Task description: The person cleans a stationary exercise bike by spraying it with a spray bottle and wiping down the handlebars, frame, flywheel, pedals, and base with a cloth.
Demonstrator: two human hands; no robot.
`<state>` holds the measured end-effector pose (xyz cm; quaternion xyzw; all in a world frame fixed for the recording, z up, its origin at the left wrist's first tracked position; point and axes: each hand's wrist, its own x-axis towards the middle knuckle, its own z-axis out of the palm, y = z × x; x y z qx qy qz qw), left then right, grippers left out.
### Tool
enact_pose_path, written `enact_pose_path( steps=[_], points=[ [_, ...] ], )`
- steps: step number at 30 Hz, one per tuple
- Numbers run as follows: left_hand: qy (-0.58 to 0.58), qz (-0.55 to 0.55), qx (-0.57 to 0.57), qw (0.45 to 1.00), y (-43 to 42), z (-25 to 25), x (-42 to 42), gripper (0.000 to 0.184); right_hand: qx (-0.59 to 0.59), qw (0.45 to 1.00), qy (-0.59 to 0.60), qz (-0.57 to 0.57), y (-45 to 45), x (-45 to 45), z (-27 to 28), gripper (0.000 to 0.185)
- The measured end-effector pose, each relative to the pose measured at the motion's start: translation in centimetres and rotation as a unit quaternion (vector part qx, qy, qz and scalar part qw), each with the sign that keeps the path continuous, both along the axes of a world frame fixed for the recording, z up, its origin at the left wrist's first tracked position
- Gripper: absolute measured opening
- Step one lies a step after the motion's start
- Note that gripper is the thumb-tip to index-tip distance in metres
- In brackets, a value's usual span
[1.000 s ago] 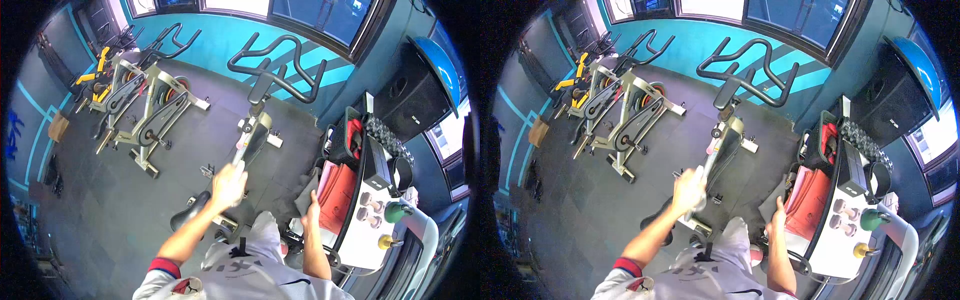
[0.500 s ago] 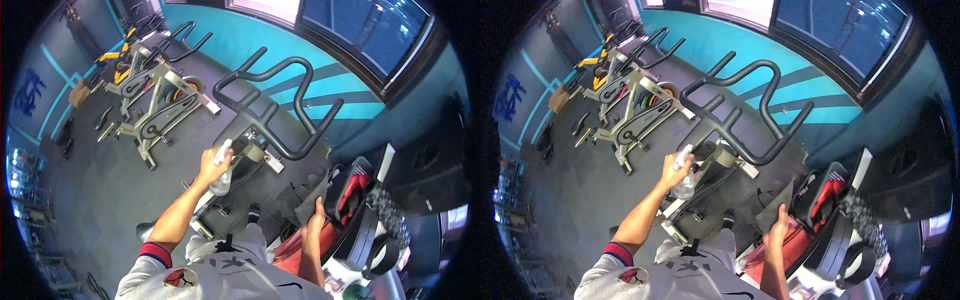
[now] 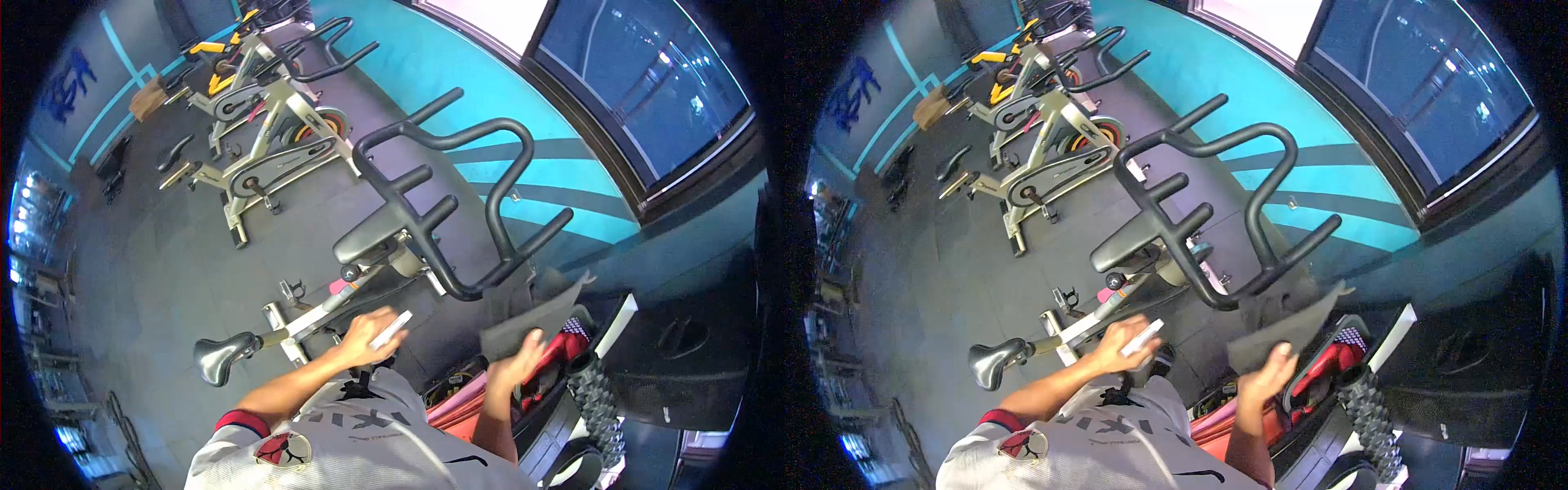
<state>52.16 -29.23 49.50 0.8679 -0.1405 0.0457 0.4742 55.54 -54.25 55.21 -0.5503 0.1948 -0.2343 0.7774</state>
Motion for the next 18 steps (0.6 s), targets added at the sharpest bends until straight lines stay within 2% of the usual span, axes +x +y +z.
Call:
enact_pose_path(
  steps=[1, 2, 3, 4, 5, 7, 9, 11, 13, 16, 18],
  points=[
    [0.014, 0.002, 0.015, 1.0, 1.5, -0.3, -1.6, 0.018, -0.016, 0.998, -0.033, 0.043, 1.0, 0.8, -1.5, 0.051],
    [0.02, 0.032, 0.021, 0.999, 2.8, -0.8, -3.3, 0.018, -0.141, 0.979, -0.068, 0.13, 2.6, 2.2, -1.7, 0.052],
    [0.027, 0.062, 0.026, 0.997, 4.1, -1.4, -5.0, 0.018, -0.262, 0.936, -0.102, 0.214, 4.9, 4.5, -1.2, 0.054],
    [0.039, 0.094, 0.019, 0.995, 5.4, -1.9, -6.8, 0.017, -0.438, 0.848, -0.18, 0.24, 8.2, 7.6, 1.5, 0.059],
    [0.051, 0.125, 0.011, 0.991, 6.7, -2.4, -8.5, 0.017, -0.537, 0.774, -0.192, 0.275, 11.6, 10.0, 2.2, 0.068],
    [0.093, 0.197, 0.006, 0.976, 9.1, -3.4, -11.8, 0.016, -0.784, 0.573, -0.105, 0.215, 17.5, 13.9, -1.2, 0.077],
    [0.101, 0.274, 0.013, 0.956, 11.2, -3.2, -13.9, 0.017, -0.771, 0.603, -0.043, 0.2, 21.4, 16.4, -2.5, 0.087],
    [0.08, 0.324, 0.011, 0.942, 13.1, -3.8, -16.1, 0.017, -0.78, 0.586, 0.084, 0.202, 24.4, 17.1, -0.8, 0.082],
    [0.07, 0.36, -0.009, 0.93, 14.4, -3.3, -17.2, 0.016, -0.779, 0.592, 0.123, 0.166, 26.3, 17.4, -2.3, 0.075],
    [0.061, 0.371, -0.023, 0.926, 16.5, -3.7, -18.2, 0.015, -0.837, 0.532, 0.021, 0.129, 26.1, 14.4, -4.3, 0.07],
    [0.065, 0.364, -0.025, 0.929, 17.8, -4.3, -18.4, 0.014, -0.83, 0.536, -0.046, 0.15, 26.4, 11.0, -6.0, 0.062]
  ],
)
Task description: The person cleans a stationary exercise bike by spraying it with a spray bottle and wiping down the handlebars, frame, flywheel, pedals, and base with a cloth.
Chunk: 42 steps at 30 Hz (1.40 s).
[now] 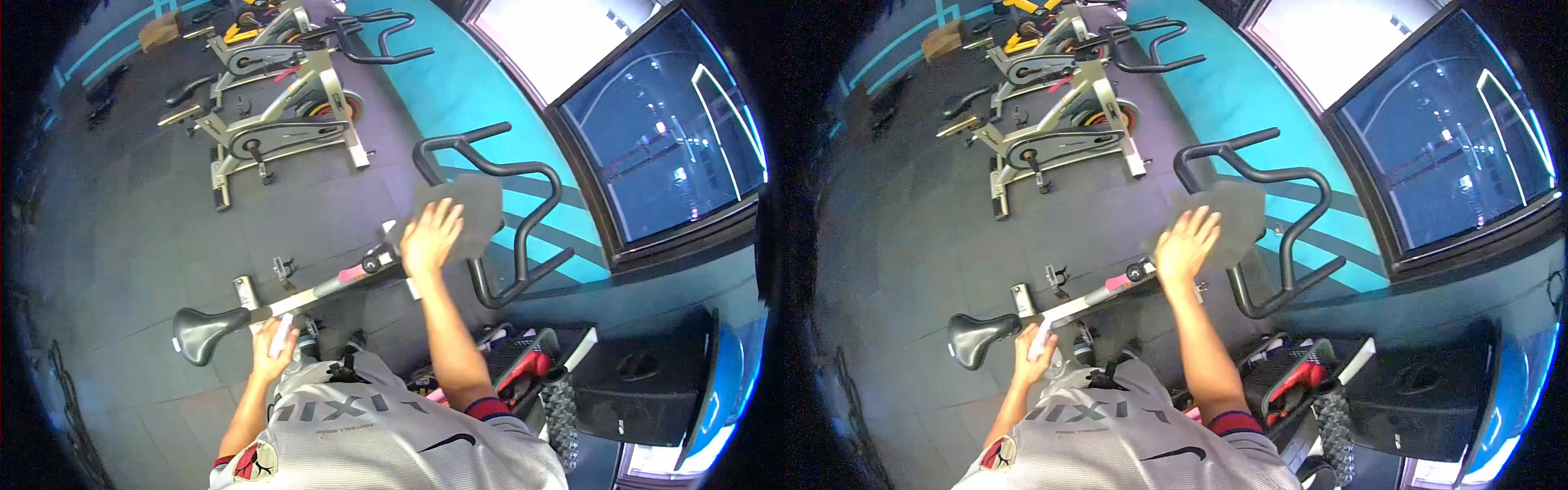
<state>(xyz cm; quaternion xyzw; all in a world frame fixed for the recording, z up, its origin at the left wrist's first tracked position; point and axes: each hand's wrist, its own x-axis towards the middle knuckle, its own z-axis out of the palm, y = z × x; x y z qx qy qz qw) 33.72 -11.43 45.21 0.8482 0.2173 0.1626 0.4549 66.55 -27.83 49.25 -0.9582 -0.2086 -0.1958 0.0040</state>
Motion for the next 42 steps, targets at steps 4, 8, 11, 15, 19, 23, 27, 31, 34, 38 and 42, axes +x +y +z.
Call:
enact_pose_path(
  steps=[4, 8, 11, 15, 19, 23, 27, 31, 34, 38, 42],
  points=[
    [-0.017, -0.044, -0.026, 0.999, 2.0, -0.8, 0.3, 0.014, 0.068, 0.989, 0.04, 0.129, -0.9, -6.1, -1.7, 0.065],
    [-0.033, -0.062, -0.025, 0.997, 3.5, -1.6, 0.9, 0.015, 0.028, 0.999, 0.006, 0.045, -2.2, -2.9, 0.1, 0.065],
    [-0.033, -0.055, -0.033, 0.997, 3.9, -1.1, 0.8, 0.016, 0.044, 0.996, 0.003, -0.084, -1.8, 4.5, 1.0, 0.071],
    [-0.023, -0.056, -0.036, 0.998, 4.6, -1.3, 0.0, 0.017, 0.128, 0.942, 0.197, -0.24, 1.3, 7.8, 6.9, 0.093],
    [-0.007, -0.054, -0.047, 0.997, 5.7, -1.6, -1.5, 0.017, -0.019, 0.974, 0.072, -0.215, 1.2, 6.3, 2.6, 0.08],
    [0.003, -0.067, -0.025, 0.997, 6.0, -3.0, -1.8, 0.018, 0.097, 0.993, -0.045, 0.042, 1.4, -3.9, -1.6, 0.04],
    [-0.017, -0.095, -0.008, 0.995, 6.1, -5.0, -0.6, 0.02, 0.236, 0.953, 0.07, 0.178, 0.2, -10.3, -3.0, 0.036],
    [-0.027, -0.098, -0.033, 0.994, 5.8, -3.2, 1.5, 0.016, 0.633, 0.737, 0.227, -0.07, -4.1, -12.6, 2.1, 0.038],
    [-0.038, -0.083, -0.014, 0.996, 5.4, -2.8, 2.1, 0.017, 0.812, 0.567, 0.104, -0.09, -9.9, -10.1, 7.8, 0.05],
    [-0.026, -0.047, -0.016, 0.998, 4.6, -2.7, 1.5, 0.017, 0.587, 0.799, -0.062, -0.114, -11.9, -3.0, 11.5, 0.043],
    [-0.034, -0.008, 0.001, 0.999, 2.9, -3.3, 1.1, 0.016, 0.097, 0.993, 0.009, -0.073, -5.7, 8.2, 2.2, 0.059]
  ],
)
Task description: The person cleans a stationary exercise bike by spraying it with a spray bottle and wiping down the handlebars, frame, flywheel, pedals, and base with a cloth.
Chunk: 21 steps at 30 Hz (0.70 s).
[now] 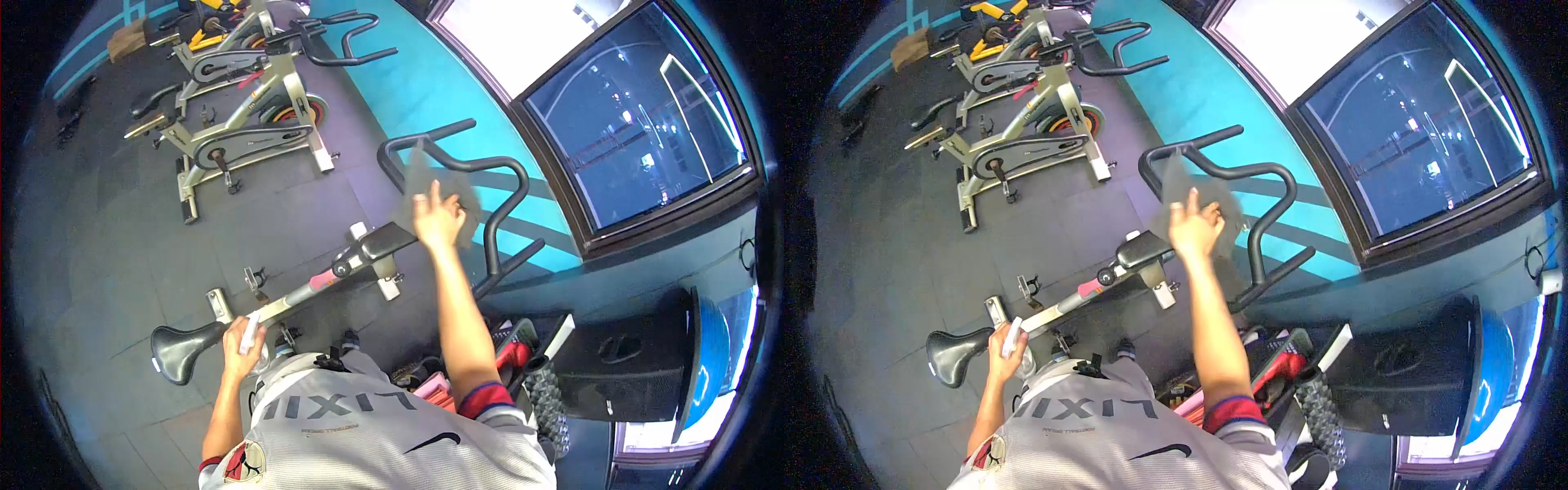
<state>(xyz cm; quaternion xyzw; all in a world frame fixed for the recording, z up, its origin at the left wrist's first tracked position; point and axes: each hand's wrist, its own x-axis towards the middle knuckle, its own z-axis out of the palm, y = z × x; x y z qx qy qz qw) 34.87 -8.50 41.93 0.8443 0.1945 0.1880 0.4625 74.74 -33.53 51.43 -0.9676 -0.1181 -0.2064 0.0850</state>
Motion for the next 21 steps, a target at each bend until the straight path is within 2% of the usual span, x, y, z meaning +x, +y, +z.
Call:
enact_pose_path(
  steps=[1, 4, 5, 8, 11, 13, 15, 17, 18, 19, 20, 21],
  points=[
    [-0.001, 0.01, 0.001, 1.0, -0.7, 0.1, 0.3, 0.016, -0.112, 0.992, 0.024, -0.052, 2.3, 0.9, -1.2, 0.064],
    [-0.011, 0.029, 0.006, 1.0, -2.8, 0.2, 1.0, 0.02, 0.025, 0.986, 0.142, -0.085, 4.1, 0.0, 1.6, 0.064],
    [0.001, 0.031, 0.001, 1.0, -3.7, 0.0, 1.2, 0.021, 0.031, 0.988, 0.143, -0.05, 3.1, -0.8, 2.0, 0.064],
    [0.014, 0.05, -0.01, 0.999, -5.8, 0.2, 2.6, 0.025, 0.005, 0.983, -0.039, 0.177, -2.1, -2.4, -1.1, 0.057],
    [0.026, 0.071, -0.006, 0.997, -8.1, 1.5, 3.3, 0.027, -0.024, 0.971, -0.07, 0.229, -6.1, -6.4, -0.1, 0.065],
    [0.044, 0.093, 0.016, 0.995, -9.4, 1.8, 3.2, 0.027, -0.031, 0.976, 0.012, 0.216, -9.7, -9.1, -0.9, 0.068],
    [0.042, 0.115, 0.008, 0.992, -10.7, 2.2, 3.0, 0.021, 0.015, 0.979, 0.143, 0.147, -14.3, -10.9, -2.9, 0.06],
    [0.031, 0.133, -0.008, 0.991, -11.7, 1.6, 2.5, 0.021, 0.112, 0.964, 0.129, 0.205, -18.8, -10.1, -3.2, 0.047],
    [0.031, 0.146, -0.022, 0.989, -11.9, 1.2, 2.3, 0.021, 0.231, 0.946, 0.193, 0.124, -19.3, -9.3, -1.1, 0.044],
    [0.028, 0.148, -0.013, 0.988, -12.2, 0.9, 2.1, 0.021, 0.344, 0.903, 0.255, 0.034, -19.6, -8.9, 0.9, 0.043],
    [0.024, 0.146, -0.004, 0.989, -12.3, 0.7, 2.1, 0.02, 0.555, 0.789, 0.263, 0.028, -20.0, -6.9, -0.2, 0.046],
    [0.02, 0.142, 0.006, 0.99, -12.4, 0.6, 2.1, 0.02, 0.621, 0.739, 0.25, 0.076, -18.3, -6.4, 2.1, 0.041]
  ],
)
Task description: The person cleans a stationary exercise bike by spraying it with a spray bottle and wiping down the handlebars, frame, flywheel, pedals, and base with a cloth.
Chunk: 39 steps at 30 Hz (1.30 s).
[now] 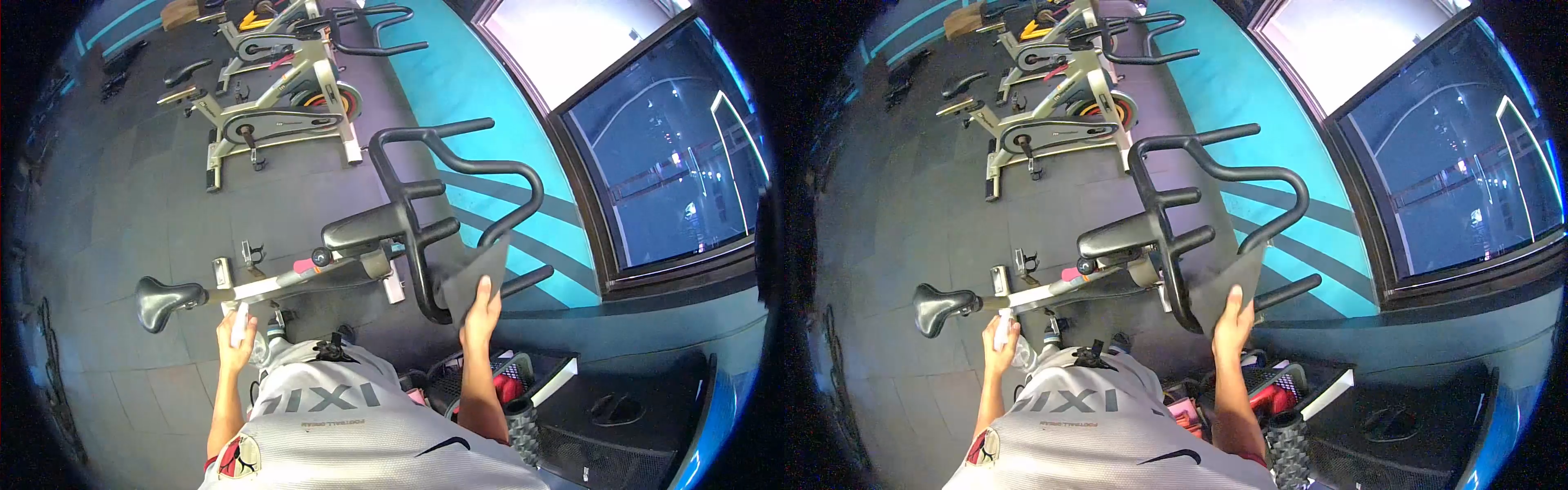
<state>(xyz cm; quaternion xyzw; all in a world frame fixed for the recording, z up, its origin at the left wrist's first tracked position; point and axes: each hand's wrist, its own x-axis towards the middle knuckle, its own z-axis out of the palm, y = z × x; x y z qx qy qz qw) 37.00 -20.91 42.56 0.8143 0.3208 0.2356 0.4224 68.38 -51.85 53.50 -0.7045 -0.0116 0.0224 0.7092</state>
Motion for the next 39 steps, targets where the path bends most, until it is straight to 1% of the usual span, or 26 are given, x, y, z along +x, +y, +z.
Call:
enact_pose_path(
  steps=[1, 2, 3, 5, 8, 10, 11, 14, 16, 18, 20, 21, 22, 24, 25, 26, 27, 28, 29, 30, 31, 32, 34, 35, 37, 39],
  points=[
    [0.003, -0.001, -0.009, 1.0, -0.2, 0.1, 0.2, 0.021, -0.037, 0.998, -0.033, 0.039, 1.4, 0.7, 0.8, 0.041],
    [0.007, -0.004, -0.017, 1.0, -0.3, 0.3, 0.5, 0.021, -0.157, 0.979, -0.124, 0.044, 4.0, 0.9, 1.9, 0.046],
    [0.011, -0.009, -0.026, 1.0, -0.5, 0.5, 0.8, 0.021, -0.294, 0.947, -0.07, 0.113, 5.8, 1.9, 1.2, 0.053],
    [0.014, -0.035, -0.019, 0.999, -0.7, 0.4, 1.5, 0.022, -0.505, 0.855, -0.094, 0.07, 12.4, 0.3, 0.8, 0.075],
    [0.029, -0.066, -0.015, 0.997, -0.4, 0.4, 3.2, 0.022, -0.544, 0.813, -0.18, 0.105, 11.2, 0.3, -1.4, 0.078],
    [0.046, -0.099, -0.012, 0.994, -0.5, -0.2, 3.3, 0.021, -0.606, 0.734, -0.256, 0.168, 7.9, -1.6, -3.1, 0.078],
    [0.036, -0.101, -0.046, 0.993, -0.9, 0.3, 3.7, 0.02, -0.63, 0.689, -0.299, 0.195, 6.5, -2.0, -3.4, 0.079],
    [0.012, -0.11, -0.033, 0.993, -0.8, 0.9, 4.0, 0.02, -0.621, 0.656, -0.349, 0.25, 0.6, -4.7, -4.0, 0.071],
    [0.014, -0.092, -0.048, 0.994, -0.1, 0.5, 2.7, 0.02, -0.588, 0.651, -0.386, 0.285, -3.4, -5.0, -3.2, 0.07],
    [0.025, -0.048, -0.085, 0.995, 0.4, 0.4, 1.3, 0.021, -0.538, 0.743, -0.309, 0.252, -5.9, -5.3, 0.4, 0.073],
    [0.008, -0.031, -0.07, 0.997, 1.2, 0.6, 0.0, 0.022, -0.451, 0.839, -0.214, 0.217, -8.8, -5.0, 5.0, 0.067],
    [0.013, -0.023, -0.077, 0.997, 1.8, 0.7, -0.7, 0.022, -0.417, 0.868, -0.213, 0.165, -8.2, -5.4, 7.7, 0.061],
    [-0.006, -0.02, -0.055, 0.998, 2.4, 0.4, -1.2, 0.022, -0.38, 0.894, -0.21, 0.107, -7.4, -5.8, 10.2, 0.057],
    [-0.006, -0.027, -0.053, 0.998, 4.0, -0.1, -2.0, 0.022, -0.385, 0.896, -0.149, 0.165, -6.1, -5.7, 13.3, 0.057],
    [0.0, -0.03, -0.054, 0.998, 4.6, 0.2, -2.0, 0.021, -0.348, 0.913, -0.113, 0.179, -4.7, -5.4, 12.3, 0.062],
    [0.006, -0.032, -0.054, 0.998, 5.2, 0.8, -1.9, 0.021, -0.342, 0.917, -0.09, 0.187, -1.2, -4.9, 11.6, 0.069],
    [0.012, -0.035, -0.055, 0.998, 5.7, 1.2, -1.9, 0.02, -0.401, 0.89, -0.125, 0.178, 1.6, -3.7, 9.0, 0.079],
    [0.01, -0.046, -0.048, 0.998, 6.2, 1.2, -1.8, 0.021, -0.474, 0.835, -0.207, 0.186, 4.2, -2.4, 4.8, 0.086],
    [0.007, -0.056, -0.04, 0.998, 6.8, 1.2, -1.6, 0.021, -0.498, 0.816, -0.231, 0.181, 6.3, -1.0, -1.9, 0.095],
    [0.007, -0.066, -0.031, 0.997, 7.2, 1.1, -1.7, 0.021, -0.675, 0.725, -0.105, 0.083, 11.2, -2.2, -0.6, 0.102],
    [0.011, -0.074, -0.037, 0.997, 7.7, 1.0, -1.8, 0.021, -0.698, 0.689, -0.192, 0.026, 11.8, -2.1, -2.3, 0.104],
    [0.014, -0.09, -0.011, 0.996, 8.3, 1.2, -1.8, 0.022, -0.685, 0.7, -0.197, 0.053, 11.4, -1.9, -2.8, 0.101],
    [0.038, -0.101, -0.043, 0.993, 9.4, 1.0, -2.5, 0.024, -0.66, 0.718, -0.193, 0.107, 8.5, -2.6, -2.3, 0.095],
    [0.05, -0.111, -0.041, 0.992, 9.6, 0.9, -3.2, 0.024, -0.642, 0.714, -0.26, 0.102, 6.9, -4.0, -2.9, 0.097],
    [0.049, -0.113, -0.025, 0.992, 10.5, 0.6, -3.2, 0.025, -0.636, 0.713, -0.284, 0.071, 4.1, -8.2, -4.6, 0.094],
    [0.047, -0.135, 0.01, 0.99, 11.5, 1.4, -3.2, 0.026, -0.481, 0.809, -0.334, 0.049, 2.2, -12.8, -7.8, 0.066]
  ],
)
